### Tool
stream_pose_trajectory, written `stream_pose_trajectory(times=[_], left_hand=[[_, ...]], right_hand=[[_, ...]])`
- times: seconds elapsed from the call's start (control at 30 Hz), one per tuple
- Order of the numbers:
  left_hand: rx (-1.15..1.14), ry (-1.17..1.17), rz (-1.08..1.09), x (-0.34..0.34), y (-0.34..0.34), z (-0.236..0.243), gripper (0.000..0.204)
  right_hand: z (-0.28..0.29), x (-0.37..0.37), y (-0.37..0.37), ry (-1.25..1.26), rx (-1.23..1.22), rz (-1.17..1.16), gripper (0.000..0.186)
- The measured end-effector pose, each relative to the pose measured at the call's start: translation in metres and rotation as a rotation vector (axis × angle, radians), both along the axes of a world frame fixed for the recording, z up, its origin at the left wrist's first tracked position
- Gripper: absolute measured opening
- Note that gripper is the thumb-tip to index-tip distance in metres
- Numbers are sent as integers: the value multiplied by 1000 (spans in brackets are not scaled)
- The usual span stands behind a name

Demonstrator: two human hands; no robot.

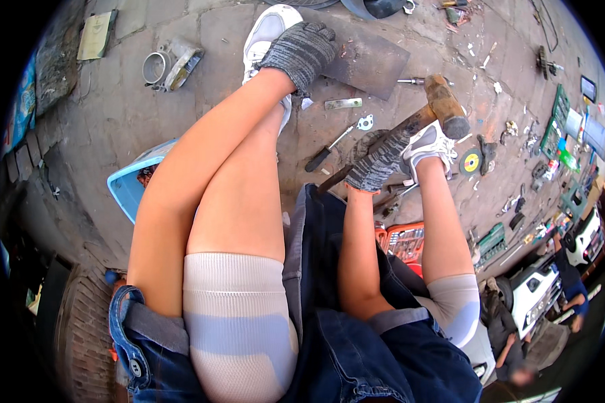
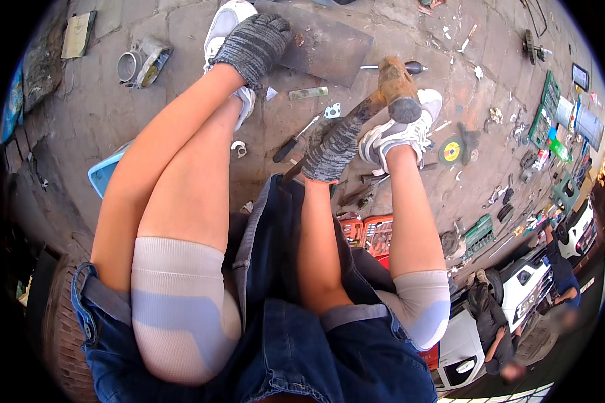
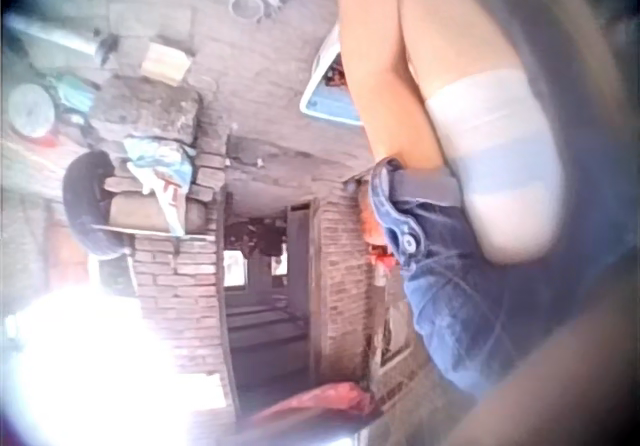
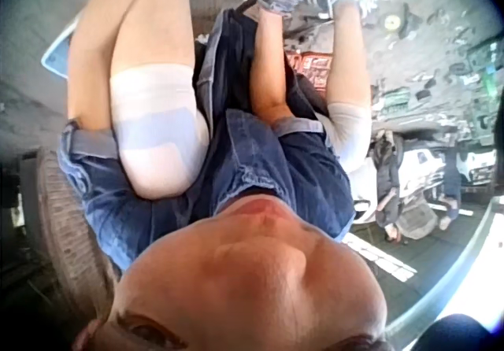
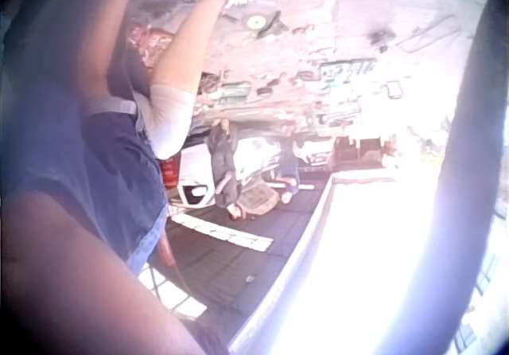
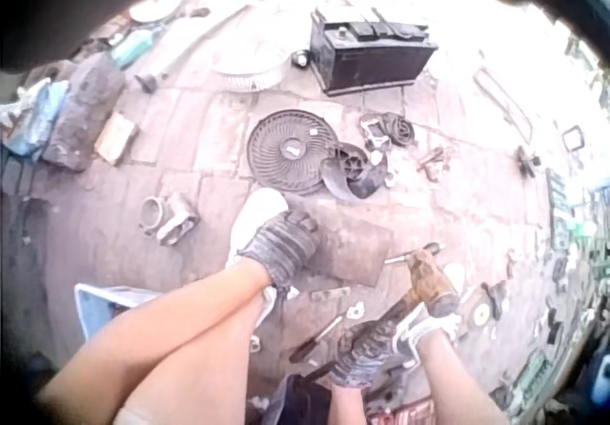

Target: The person sits on the ground in a workshop and uses pliers to manipulate a small metal component. They then use a hammer and a chisel to strike the metal part on a metal plate, performing repeated strikes to shape or adjust the object.

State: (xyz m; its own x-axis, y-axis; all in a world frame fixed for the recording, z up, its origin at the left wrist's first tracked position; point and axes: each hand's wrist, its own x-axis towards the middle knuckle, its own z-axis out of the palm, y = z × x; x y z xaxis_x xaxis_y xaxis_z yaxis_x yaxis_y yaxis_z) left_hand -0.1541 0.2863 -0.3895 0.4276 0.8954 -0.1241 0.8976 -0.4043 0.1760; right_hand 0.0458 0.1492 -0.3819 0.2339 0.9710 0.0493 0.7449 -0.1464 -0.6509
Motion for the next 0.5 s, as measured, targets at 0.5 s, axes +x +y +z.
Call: stream_pose_trajectory(times=[0.5], left_hand=[[64,-20,29,-6,-3,-12,18]], right_hand=[[2,-3,6,311,-76,-97,34]])
